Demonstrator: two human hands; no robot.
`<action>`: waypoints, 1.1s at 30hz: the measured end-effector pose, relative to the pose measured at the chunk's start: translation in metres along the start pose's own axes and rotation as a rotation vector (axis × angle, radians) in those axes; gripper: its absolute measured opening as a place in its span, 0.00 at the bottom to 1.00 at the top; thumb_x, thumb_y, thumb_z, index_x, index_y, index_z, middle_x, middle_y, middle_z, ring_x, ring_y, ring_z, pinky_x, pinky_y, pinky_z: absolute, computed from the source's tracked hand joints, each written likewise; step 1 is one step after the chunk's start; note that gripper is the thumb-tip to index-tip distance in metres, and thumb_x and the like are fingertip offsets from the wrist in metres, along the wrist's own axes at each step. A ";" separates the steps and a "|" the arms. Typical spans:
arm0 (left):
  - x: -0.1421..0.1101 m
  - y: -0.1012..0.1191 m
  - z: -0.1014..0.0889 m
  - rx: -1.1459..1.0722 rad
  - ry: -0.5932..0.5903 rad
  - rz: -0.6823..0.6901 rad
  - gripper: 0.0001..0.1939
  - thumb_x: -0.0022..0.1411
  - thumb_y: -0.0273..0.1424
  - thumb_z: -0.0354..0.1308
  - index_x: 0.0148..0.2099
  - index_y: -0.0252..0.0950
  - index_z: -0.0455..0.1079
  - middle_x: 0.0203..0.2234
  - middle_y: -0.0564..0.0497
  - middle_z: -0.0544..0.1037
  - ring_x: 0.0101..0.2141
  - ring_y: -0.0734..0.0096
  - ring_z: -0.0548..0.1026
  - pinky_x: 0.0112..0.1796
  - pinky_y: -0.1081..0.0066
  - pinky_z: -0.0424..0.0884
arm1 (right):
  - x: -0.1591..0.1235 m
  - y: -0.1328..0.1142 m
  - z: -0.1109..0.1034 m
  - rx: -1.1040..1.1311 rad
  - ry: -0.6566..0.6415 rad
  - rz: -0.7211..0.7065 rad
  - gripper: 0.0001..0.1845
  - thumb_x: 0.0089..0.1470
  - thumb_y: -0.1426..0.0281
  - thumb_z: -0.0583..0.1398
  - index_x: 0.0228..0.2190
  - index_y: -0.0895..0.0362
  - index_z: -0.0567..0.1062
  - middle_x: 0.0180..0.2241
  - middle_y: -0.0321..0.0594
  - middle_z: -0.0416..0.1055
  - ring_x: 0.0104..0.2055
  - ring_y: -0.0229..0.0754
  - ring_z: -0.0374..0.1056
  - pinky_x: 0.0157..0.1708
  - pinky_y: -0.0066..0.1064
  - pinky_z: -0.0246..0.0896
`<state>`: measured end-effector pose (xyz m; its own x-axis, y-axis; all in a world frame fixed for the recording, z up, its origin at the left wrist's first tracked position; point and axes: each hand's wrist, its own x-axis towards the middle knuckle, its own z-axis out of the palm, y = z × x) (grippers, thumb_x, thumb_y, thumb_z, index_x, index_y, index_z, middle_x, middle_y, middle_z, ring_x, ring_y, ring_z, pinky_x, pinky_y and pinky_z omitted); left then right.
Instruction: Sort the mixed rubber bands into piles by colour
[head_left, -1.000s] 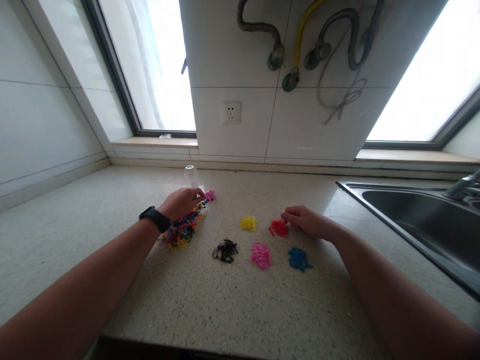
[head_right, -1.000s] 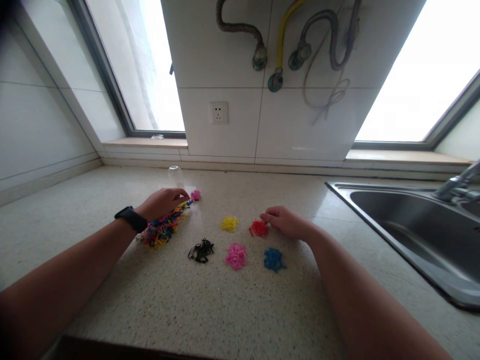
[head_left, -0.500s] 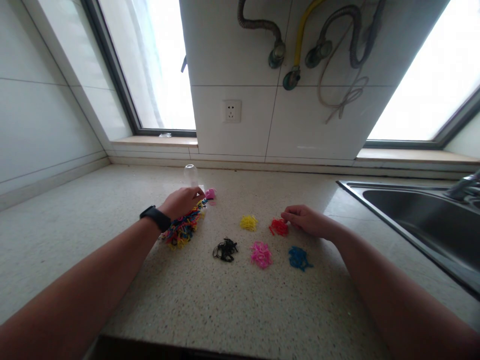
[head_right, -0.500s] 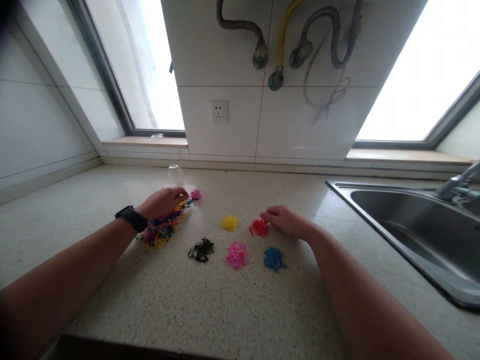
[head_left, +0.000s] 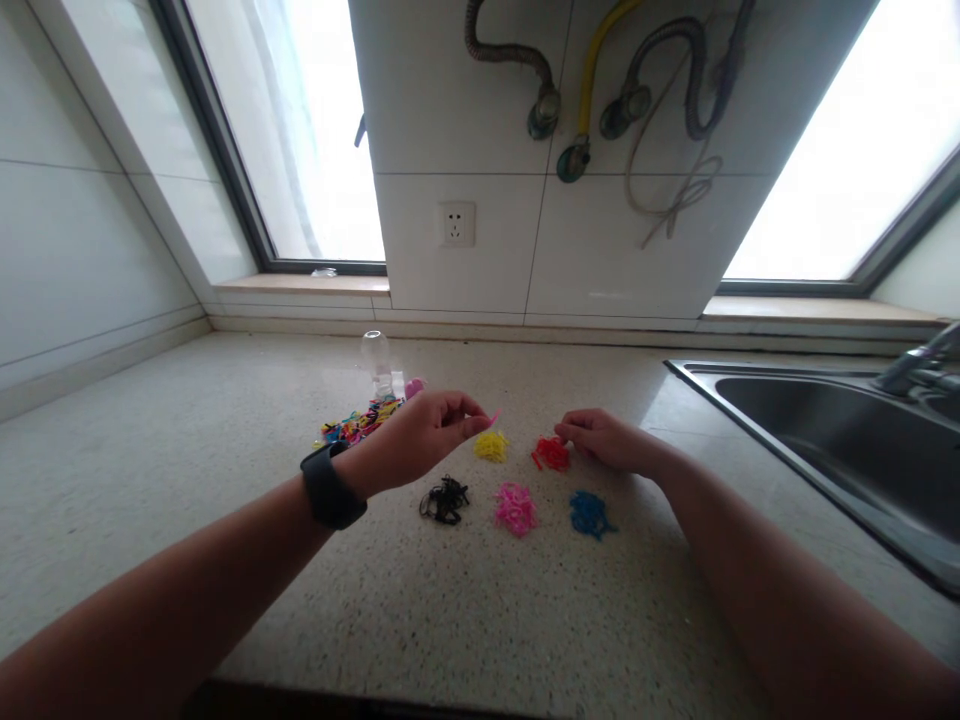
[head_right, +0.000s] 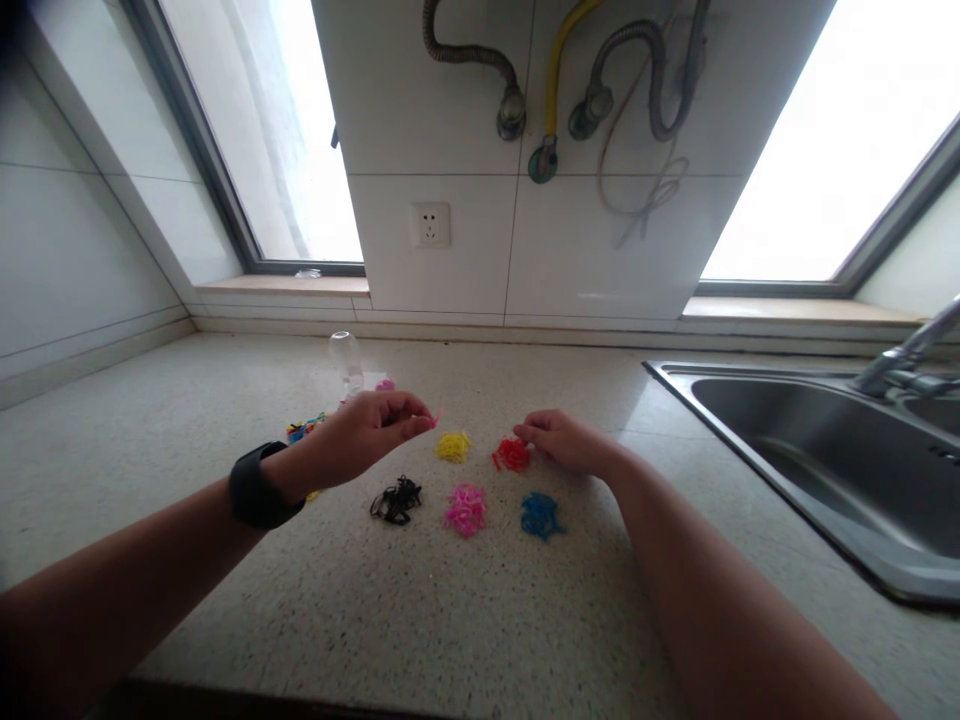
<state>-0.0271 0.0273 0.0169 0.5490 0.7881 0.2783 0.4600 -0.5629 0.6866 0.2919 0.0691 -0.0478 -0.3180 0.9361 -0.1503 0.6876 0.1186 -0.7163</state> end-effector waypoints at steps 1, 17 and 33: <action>-0.003 0.007 0.002 -0.042 -0.002 0.000 0.20 0.67 0.46 0.52 0.42 0.33 0.73 0.23 0.54 0.69 0.24 0.77 0.61 0.24 0.75 0.58 | 0.000 0.000 0.000 -0.002 0.001 -0.007 0.30 0.55 0.43 0.53 0.32 0.59 0.73 0.20 0.31 0.60 0.20 0.33 0.51 0.21 0.28 0.45; -0.018 0.035 0.020 -0.744 -0.048 -0.100 0.18 0.66 0.45 0.56 0.41 0.34 0.71 0.18 0.60 0.54 0.19 0.81 0.50 0.19 0.73 0.44 | 0.002 0.002 0.001 -0.011 0.009 -0.007 0.29 0.56 0.44 0.53 0.31 0.58 0.73 0.19 0.31 0.59 0.20 0.33 0.50 0.20 0.28 0.44; -0.020 0.039 0.023 -0.678 -0.014 -0.140 0.18 0.62 0.46 0.60 0.39 0.34 0.71 0.18 0.60 0.56 0.20 0.81 0.51 0.20 0.75 0.47 | 0.000 -0.002 0.001 -0.015 0.008 -0.014 0.29 0.56 0.44 0.53 0.31 0.58 0.73 0.19 0.31 0.59 0.20 0.33 0.51 0.21 0.29 0.45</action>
<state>-0.0045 -0.0165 0.0230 0.5276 0.8360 0.1508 -0.0082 -0.1724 0.9850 0.2897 0.0687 -0.0473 -0.3225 0.9370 -0.1346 0.6928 0.1367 -0.7081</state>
